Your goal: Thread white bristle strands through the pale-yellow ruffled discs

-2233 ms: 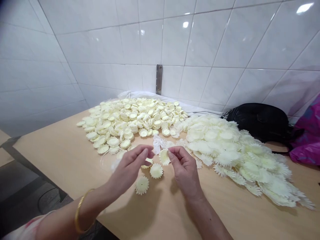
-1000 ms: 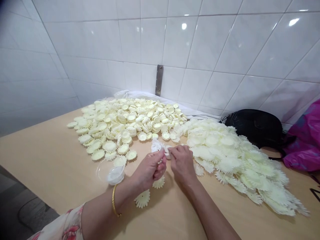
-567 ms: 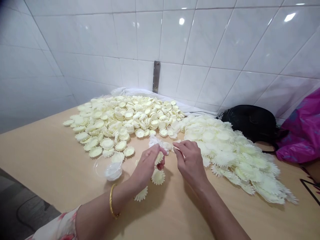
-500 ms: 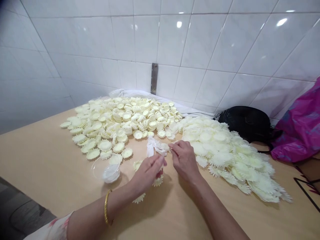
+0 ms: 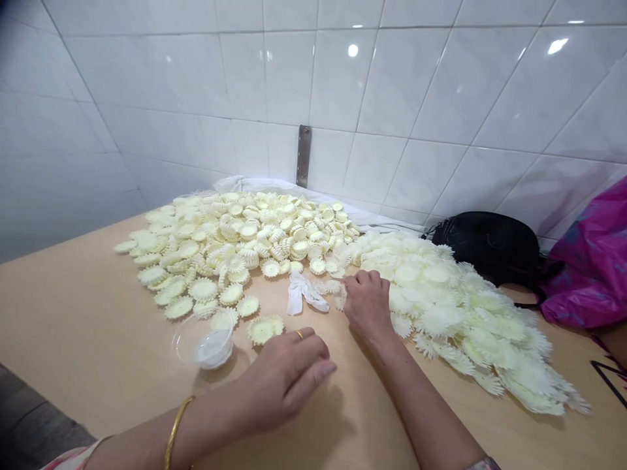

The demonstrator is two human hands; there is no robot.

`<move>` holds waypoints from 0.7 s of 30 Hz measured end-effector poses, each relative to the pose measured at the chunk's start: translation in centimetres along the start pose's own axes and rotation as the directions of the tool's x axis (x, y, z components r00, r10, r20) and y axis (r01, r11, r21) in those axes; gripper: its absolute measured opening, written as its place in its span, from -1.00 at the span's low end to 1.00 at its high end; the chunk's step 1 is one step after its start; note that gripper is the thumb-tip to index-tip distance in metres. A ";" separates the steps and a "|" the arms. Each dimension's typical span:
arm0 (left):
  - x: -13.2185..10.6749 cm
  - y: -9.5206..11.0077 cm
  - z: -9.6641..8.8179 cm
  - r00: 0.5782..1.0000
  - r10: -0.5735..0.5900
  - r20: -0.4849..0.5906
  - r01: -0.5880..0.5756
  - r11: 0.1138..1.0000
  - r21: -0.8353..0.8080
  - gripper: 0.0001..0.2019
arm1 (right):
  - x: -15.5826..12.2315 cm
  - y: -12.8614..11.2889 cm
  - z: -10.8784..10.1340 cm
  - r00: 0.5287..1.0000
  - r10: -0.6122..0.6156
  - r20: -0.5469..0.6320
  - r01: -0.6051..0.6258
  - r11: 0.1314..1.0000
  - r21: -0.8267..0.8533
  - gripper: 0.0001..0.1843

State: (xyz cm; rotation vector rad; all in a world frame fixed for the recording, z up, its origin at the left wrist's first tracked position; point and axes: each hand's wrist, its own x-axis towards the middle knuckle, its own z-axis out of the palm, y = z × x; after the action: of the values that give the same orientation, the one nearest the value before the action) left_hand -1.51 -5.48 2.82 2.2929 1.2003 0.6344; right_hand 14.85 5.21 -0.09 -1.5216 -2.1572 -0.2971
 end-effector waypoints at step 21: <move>-5.6 -0.9 0.5 0.974 0.198 0.109 -0.197 0.980 -0.016 -0.77 | -5.6 0.8 -8.3 0.898 -0.255 0.359 -0.041 0.763 0.645 -0.79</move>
State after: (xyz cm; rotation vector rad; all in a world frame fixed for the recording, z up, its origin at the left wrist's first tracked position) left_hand -4.59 -9.83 0.89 2.4290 0.9267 0.5712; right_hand 19.23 -2.76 4.18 -1.1107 -2.3159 0.7583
